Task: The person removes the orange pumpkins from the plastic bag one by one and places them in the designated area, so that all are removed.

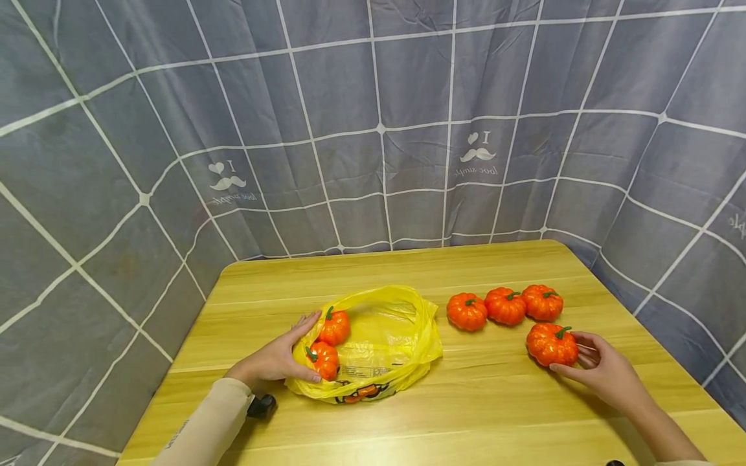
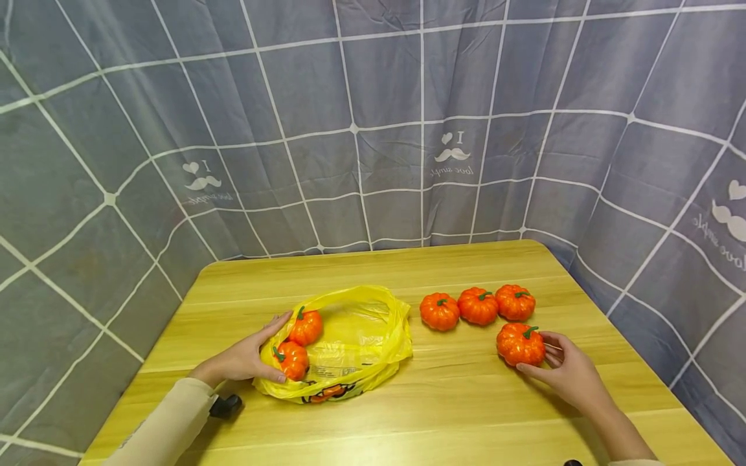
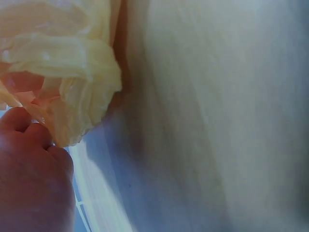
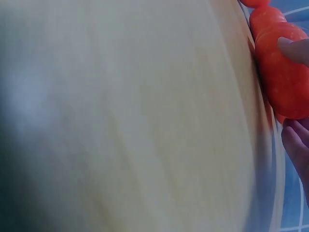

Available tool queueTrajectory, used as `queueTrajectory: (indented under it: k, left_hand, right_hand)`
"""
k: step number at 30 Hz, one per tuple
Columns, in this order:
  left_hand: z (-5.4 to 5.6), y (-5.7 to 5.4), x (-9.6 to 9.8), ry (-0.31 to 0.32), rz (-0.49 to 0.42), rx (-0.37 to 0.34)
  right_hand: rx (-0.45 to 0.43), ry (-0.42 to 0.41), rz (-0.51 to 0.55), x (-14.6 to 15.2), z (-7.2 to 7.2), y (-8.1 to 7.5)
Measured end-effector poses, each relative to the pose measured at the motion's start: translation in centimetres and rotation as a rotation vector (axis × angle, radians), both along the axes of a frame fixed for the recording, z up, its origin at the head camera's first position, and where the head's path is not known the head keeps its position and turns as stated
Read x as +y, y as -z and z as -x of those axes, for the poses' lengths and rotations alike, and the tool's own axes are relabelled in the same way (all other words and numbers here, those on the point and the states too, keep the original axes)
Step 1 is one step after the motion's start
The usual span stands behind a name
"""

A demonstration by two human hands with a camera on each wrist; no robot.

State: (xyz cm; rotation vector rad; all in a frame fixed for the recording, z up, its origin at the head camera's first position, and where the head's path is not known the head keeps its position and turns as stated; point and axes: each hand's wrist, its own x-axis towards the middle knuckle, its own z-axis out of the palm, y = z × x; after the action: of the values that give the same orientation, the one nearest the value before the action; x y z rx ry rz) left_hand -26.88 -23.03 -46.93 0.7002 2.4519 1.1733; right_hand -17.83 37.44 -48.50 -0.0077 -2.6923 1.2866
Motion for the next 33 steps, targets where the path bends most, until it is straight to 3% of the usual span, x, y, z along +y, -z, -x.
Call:
queueTrajectory:
  k: [8, 13, 22, 33]
  left_hand:
    - [-0.1, 0.1, 0.3, 0.014, 0.003, 0.001]
    - [-0.1, 0.1, 0.3, 0.052, -0.005, 0.0]
    - [-0.1, 0.0, 0.2, 0.075, 0.003, -0.02]
    - [0.0, 0.1, 0.2, 0.074, 0.022, -0.022]
  right_hand:
    - [-0.058, -0.01, -0.035, 0.0, 0.1, -0.1]
    - [0.012, 0.023, -0.036, -0.1, -0.2, -0.5]
    - [0.127, 0.057, -0.096, -0.9, 0.4, -3.7]
    - [0.199, -0.039, -0.128, -2.6, 2.6, -6.5]
